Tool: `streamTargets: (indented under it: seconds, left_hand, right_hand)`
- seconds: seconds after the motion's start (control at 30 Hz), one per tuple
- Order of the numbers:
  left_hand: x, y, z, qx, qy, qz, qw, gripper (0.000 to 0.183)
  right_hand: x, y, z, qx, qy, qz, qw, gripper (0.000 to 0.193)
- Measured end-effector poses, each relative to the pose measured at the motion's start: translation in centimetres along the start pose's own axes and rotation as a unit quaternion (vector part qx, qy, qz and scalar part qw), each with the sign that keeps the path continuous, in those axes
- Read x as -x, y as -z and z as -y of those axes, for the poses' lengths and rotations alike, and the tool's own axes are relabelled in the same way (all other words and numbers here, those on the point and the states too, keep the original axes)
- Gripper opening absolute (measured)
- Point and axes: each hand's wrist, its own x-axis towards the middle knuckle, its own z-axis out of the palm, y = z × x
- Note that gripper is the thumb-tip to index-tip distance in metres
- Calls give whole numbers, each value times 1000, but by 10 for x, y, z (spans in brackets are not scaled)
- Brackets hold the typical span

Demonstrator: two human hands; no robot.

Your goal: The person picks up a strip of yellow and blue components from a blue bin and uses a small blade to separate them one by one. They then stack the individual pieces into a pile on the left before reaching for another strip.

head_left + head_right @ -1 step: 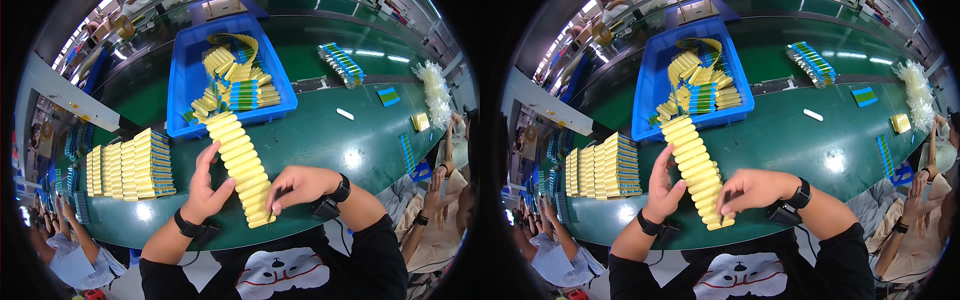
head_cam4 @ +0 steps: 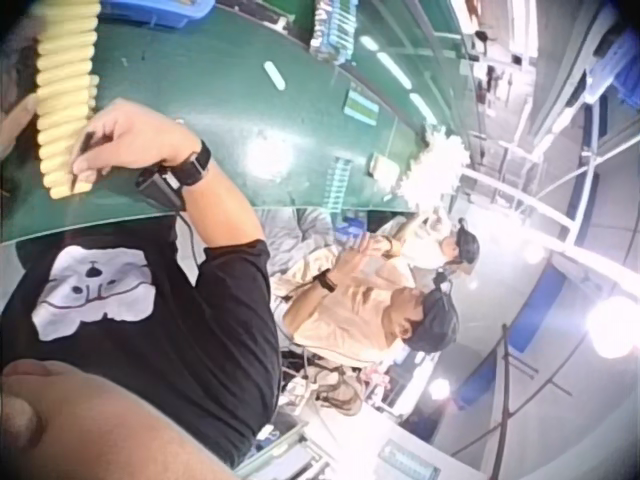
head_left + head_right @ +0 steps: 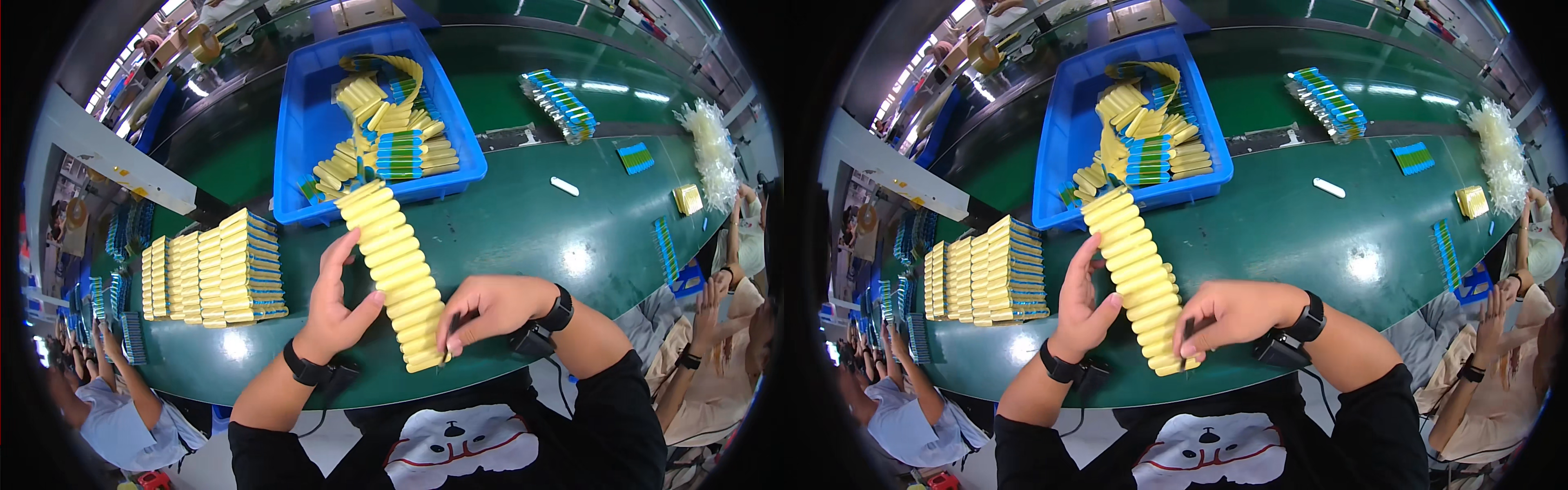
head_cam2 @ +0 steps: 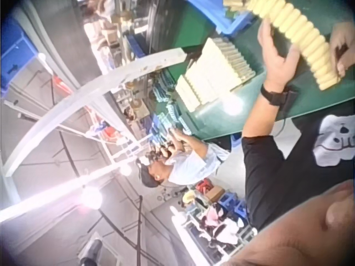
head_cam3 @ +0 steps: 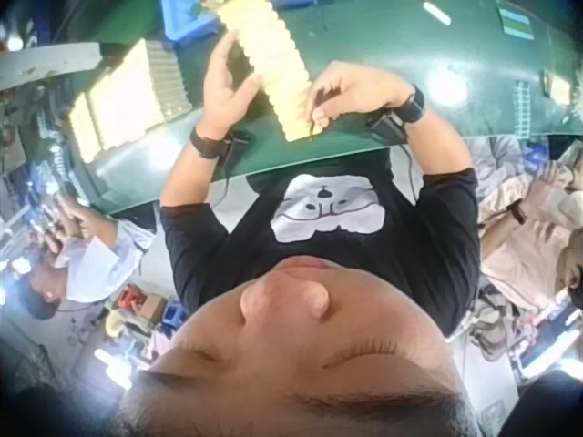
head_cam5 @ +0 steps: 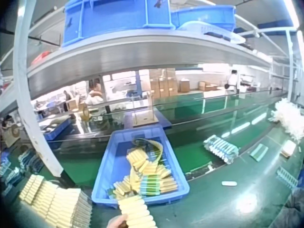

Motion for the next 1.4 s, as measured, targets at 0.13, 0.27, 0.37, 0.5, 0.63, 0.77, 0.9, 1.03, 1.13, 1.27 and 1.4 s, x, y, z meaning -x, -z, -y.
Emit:
streamTargets:
  seconds: [0.13,0.27,0.37,0.5,0.63,0.77,0.9,1.03,1.13,1.27,1.4]
  left_hand:
    - [-2,-4,-10,-46,-27,54,997,81]
    - [-5,-10,-21,-96,-55,89,990,78]
    - [-5,-10,-17,-172,-33,86,981,78]
    - [-5,-10,-7,-267,13,82,960,80]
    - [-4,-13,-8,-297,35,87,950,80]
    - [-5,-14,-8,-331,29,85,939,80]
    - [-6,-16,-11,-356,32,79,931,77]
    - [-4,-17,-9,-339,35,64,938,76]
    - [-4,-17,-9,-333,43,57,940,76]
    - [-6,-18,-10,-327,40,49,943,78]
    - [-5,-17,-4,-323,25,34,946,80]
  right_hand:
    - [-5,-5,-3,64,-53,119,989,18]
    - [-10,-14,-6,90,-88,190,974,21]
    - [-11,-13,-6,112,-91,193,970,22]
    - [-10,-8,-9,77,-116,113,984,22]
    - [-10,-8,-8,74,-125,95,985,21]
    - [-11,-6,-5,98,-142,113,979,19]
    - [-9,-7,-5,96,-143,102,980,20]
    - [-8,1,0,127,-188,131,965,20]
    - [-10,7,-10,87,-133,63,985,19]
    - [-29,9,-14,183,135,-303,926,16]
    - [-46,9,-23,336,178,-324,866,21]
